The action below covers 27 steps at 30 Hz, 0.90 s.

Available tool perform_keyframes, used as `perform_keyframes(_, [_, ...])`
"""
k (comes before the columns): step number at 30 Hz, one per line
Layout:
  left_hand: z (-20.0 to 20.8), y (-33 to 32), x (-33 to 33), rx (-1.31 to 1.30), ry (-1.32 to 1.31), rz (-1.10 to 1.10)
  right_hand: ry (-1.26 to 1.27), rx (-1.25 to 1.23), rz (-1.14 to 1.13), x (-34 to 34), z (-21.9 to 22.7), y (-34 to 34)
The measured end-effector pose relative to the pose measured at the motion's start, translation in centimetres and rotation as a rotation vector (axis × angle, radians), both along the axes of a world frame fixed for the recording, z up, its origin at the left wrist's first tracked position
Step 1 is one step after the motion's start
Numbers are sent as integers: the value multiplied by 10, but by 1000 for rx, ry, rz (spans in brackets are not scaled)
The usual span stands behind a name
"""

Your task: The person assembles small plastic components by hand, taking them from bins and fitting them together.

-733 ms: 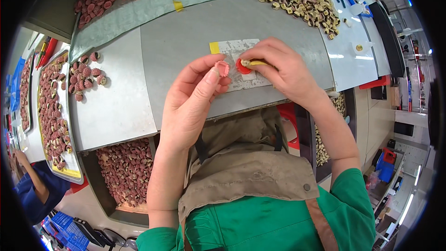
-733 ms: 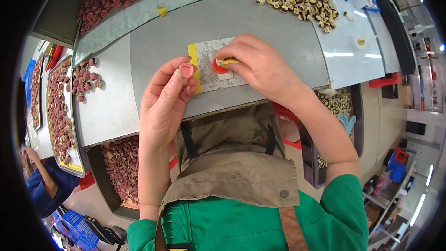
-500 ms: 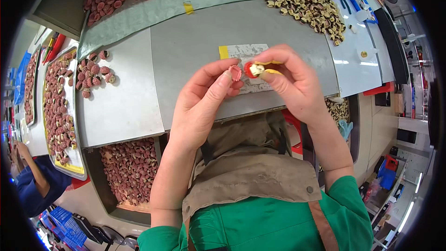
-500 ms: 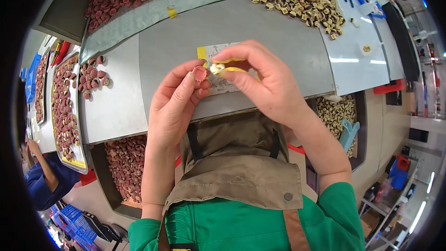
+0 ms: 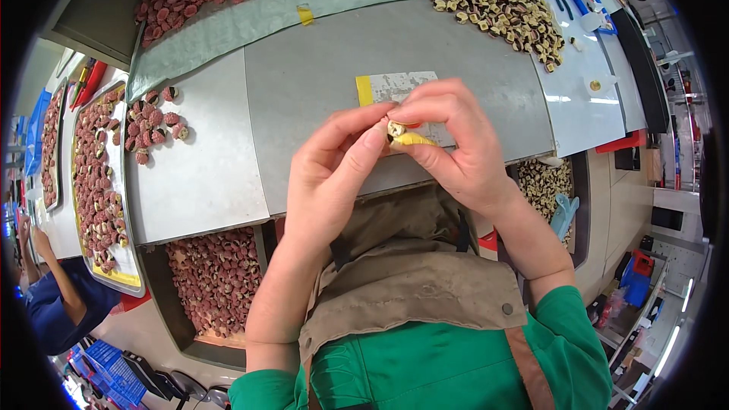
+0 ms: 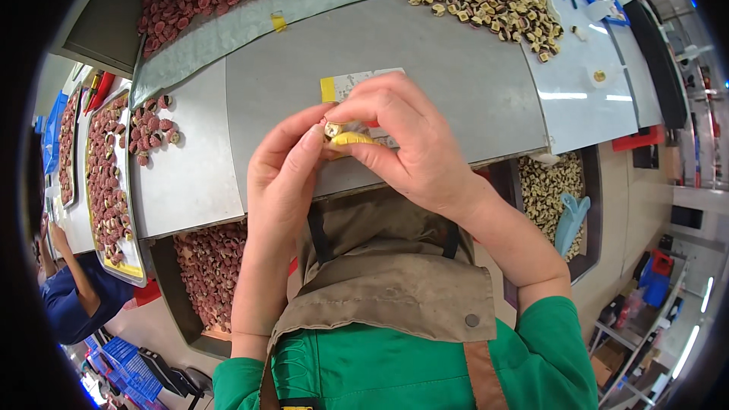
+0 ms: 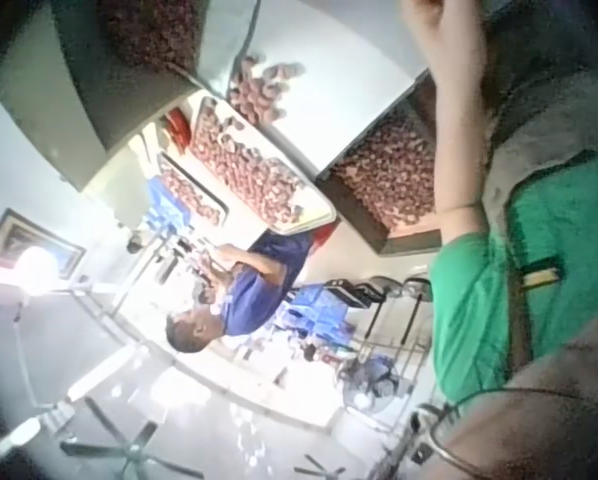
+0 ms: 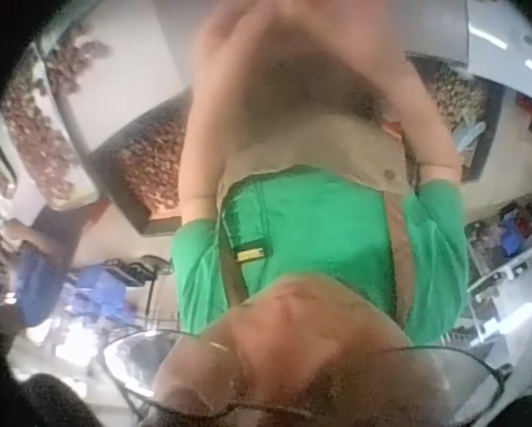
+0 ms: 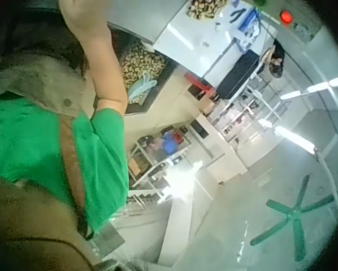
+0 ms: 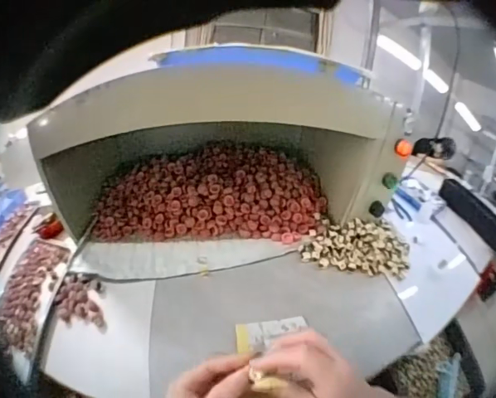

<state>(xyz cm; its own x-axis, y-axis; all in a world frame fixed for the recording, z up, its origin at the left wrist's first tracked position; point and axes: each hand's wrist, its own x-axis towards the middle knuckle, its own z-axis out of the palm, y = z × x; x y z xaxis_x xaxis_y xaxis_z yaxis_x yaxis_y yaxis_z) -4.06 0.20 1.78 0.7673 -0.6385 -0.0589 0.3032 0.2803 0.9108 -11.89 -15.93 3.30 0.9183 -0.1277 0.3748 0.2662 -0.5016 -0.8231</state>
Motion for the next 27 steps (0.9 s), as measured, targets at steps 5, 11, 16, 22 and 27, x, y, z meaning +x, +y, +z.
perform_keyframes(5, [12, 1, 2, -27, 172, -174, -40, -215, 76, 3, 6, -10])
perform_keyframes(11, [9, -3, -5, -49, 89, -159, 55, -20, 102, 0, 2, -14])
perform_keyframes(16, [0, -9, -14, -1, -63, -106, 35, -21, 91, 2, -4, -14])
perform_keyframes(22, [3, -10, -12, 69, -121, -117, -29, -67, 82, 4, -7, -13])
perform_keyframes(27, [9, -12, -11, 71, -84, -137, -13, -86, 32, 0, -2, -9])
